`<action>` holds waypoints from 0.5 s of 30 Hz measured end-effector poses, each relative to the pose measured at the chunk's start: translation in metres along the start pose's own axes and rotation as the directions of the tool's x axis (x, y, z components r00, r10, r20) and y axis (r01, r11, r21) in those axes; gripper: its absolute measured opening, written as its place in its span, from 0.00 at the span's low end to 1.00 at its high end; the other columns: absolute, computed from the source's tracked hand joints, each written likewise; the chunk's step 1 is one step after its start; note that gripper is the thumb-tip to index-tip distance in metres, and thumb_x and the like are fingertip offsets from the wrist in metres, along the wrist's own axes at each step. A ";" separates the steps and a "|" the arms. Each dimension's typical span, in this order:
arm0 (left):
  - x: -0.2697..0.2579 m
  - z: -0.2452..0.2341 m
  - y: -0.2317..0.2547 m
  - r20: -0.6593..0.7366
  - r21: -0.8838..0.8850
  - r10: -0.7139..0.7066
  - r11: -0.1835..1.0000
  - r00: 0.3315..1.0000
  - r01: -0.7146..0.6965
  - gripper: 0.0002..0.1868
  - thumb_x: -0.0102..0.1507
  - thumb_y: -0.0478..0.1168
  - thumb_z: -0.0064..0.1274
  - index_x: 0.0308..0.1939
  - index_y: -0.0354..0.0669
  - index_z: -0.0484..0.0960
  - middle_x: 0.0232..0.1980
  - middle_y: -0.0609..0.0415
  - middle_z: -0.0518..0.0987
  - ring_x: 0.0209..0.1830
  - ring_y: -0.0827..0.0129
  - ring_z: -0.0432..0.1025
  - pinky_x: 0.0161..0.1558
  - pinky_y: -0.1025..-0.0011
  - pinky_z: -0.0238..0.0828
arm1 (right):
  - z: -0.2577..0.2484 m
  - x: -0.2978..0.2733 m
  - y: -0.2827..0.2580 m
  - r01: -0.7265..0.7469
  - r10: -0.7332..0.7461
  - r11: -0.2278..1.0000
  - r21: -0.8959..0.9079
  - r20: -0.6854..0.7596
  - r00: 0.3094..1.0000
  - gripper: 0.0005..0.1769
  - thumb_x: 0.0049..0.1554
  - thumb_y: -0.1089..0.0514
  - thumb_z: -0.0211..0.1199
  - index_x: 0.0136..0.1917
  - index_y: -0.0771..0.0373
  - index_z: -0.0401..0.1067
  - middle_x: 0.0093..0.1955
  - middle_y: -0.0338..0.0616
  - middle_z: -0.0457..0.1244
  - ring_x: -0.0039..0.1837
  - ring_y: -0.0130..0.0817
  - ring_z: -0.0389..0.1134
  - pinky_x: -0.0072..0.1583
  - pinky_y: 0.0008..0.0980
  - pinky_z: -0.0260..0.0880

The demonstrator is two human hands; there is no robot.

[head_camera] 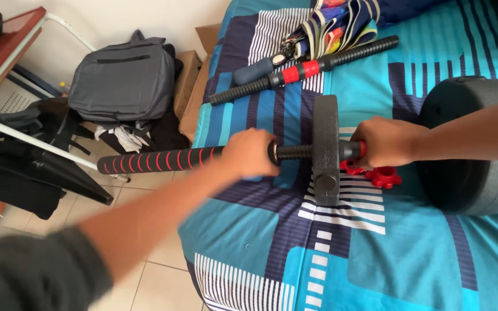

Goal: Assembling and disassembling home fitness equipment including a dumbbell and an ab roller.

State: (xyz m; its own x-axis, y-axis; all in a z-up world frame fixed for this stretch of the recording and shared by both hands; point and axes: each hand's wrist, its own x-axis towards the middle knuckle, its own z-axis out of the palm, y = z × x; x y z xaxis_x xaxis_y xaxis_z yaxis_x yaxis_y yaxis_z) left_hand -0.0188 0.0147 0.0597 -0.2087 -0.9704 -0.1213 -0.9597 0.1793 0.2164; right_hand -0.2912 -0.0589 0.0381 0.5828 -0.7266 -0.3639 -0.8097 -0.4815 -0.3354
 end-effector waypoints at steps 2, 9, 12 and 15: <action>0.037 -0.003 -0.026 0.389 -0.095 -0.069 0.989 0.919 0.114 0.25 0.49 0.50 0.70 0.43 0.37 0.86 0.31 0.50 0.83 0.29 0.62 0.78 0.35 0.62 0.74 | 0.001 0.000 0.002 -0.001 0.001 1.000 0.005 0.003 1.000 0.18 0.46 0.49 0.75 0.48 0.57 0.82 0.41 0.49 0.74 0.45 0.44 0.76 0.52 0.40 0.75; 0.043 -0.021 -0.018 0.585 -0.271 0.063 0.955 0.808 0.122 0.29 0.50 0.49 0.72 0.46 0.35 0.79 0.40 0.49 0.84 0.38 0.60 0.79 0.41 0.62 0.77 | 0.002 -0.001 0.004 -0.001 0.001 1.000 0.014 -0.020 1.000 0.18 0.46 0.48 0.77 0.48 0.57 0.82 0.40 0.49 0.74 0.45 0.45 0.76 0.52 0.41 0.75; -0.016 -0.022 0.024 -0.017 0.009 0.091 0.996 0.996 -0.091 0.29 0.49 0.43 0.71 0.51 0.39 0.76 0.49 0.48 0.79 0.53 0.55 0.74 0.53 0.56 0.70 | 0.002 -0.001 0.004 -0.002 0.002 1.000 0.012 -0.019 1.000 0.18 0.46 0.48 0.77 0.49 0.57 0.82 0.41 0.49 0.74 0.45 0.44 0.76 0.52 0.40 0.75; -0.056 0.012 0.031 -0.388 0.081 0.137 0.990 0.911 -0.115 0.33 0.49 0.35 0.64 0.59 0.39 0.73 0.58 0.45 0.73 0.64 0.52 0.67 0.63 0.52 0.59 | 0.001 0.000 0.004 -0.002 0.002 1.000 0.013 -0.012 1.000 0.18 0.46 0.49 0.76 0.49 0.57 0.82 0.41 0.49 0.74 0.45 0.44 0.76 0.52 0.40 0.76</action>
State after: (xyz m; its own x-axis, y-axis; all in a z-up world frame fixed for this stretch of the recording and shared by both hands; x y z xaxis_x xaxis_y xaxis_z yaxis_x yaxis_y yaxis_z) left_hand -0.0392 0.0767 0.0615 -0.2488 -0.9224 0.2953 -0.9415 0.3019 0.1498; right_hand -0.2939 -0.0601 0.0357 0.5802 -0.7334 -0.3542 -0.8100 -0.4738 -0.3456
